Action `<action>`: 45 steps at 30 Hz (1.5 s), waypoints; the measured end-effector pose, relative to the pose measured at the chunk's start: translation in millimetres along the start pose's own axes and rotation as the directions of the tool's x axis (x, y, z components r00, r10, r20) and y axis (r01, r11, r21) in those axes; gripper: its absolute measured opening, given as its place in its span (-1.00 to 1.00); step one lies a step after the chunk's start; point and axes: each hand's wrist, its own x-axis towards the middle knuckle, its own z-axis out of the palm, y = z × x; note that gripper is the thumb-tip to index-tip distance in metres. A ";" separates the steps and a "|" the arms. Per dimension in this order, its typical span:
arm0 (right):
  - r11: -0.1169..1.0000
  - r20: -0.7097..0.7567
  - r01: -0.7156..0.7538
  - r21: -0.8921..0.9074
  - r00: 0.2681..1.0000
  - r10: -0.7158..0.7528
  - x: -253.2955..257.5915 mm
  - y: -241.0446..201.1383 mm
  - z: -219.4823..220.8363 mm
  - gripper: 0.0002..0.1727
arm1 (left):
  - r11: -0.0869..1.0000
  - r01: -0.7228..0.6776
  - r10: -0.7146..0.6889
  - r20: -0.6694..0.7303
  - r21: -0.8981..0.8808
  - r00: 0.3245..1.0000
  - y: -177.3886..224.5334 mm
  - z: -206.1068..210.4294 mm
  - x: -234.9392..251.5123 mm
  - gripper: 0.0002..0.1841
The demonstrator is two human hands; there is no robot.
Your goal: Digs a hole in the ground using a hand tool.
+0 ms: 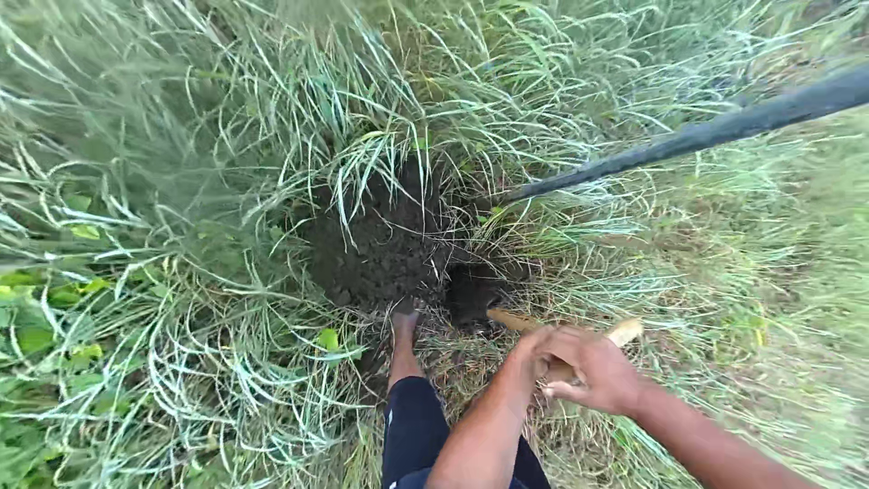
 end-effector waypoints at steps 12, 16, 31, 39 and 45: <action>-0.112 0.072 -0.135 0.984 -0.271 0.960 -67.0 -25.1 65.0 0.10 | 0.849 0.421 -0.329 -0.304 0.319 0.894 34.0 104.4 -48.9 -0.48; -0.187 0.180 0.005 0.982 -0.293 0.939 -86.6 -23.1 83.4 -0.08 | 0.771 0.473 -0.272 -0.451 0.426 0.850 -0.5 130.5 -11.3 -0.44; -0.201 0.186 -0.035 0.979 -0.248 0.951 -246.7 21.9 237.7 -0.01 | 0.727 0.366 0.068 -0.591 0.582 0.804 -265.9 128.6 161.4 -0.46; -0.145 0.174 0.154 0.977 -0.192 0.966 -317.9 42.4 341.9 -0.09 | 0.726 0.356 0.178 -0.660 0.588 0.730 -382.1 83.5 249.0 -0.32; -0.274 0.312 0.206 0.939 -0.180 0.933 -374.5 77.1 434.1 -0.17 | 0.705 0.290 0.309 -0.647 0.648 0.697 -474.0 64.9 307.9 -0.45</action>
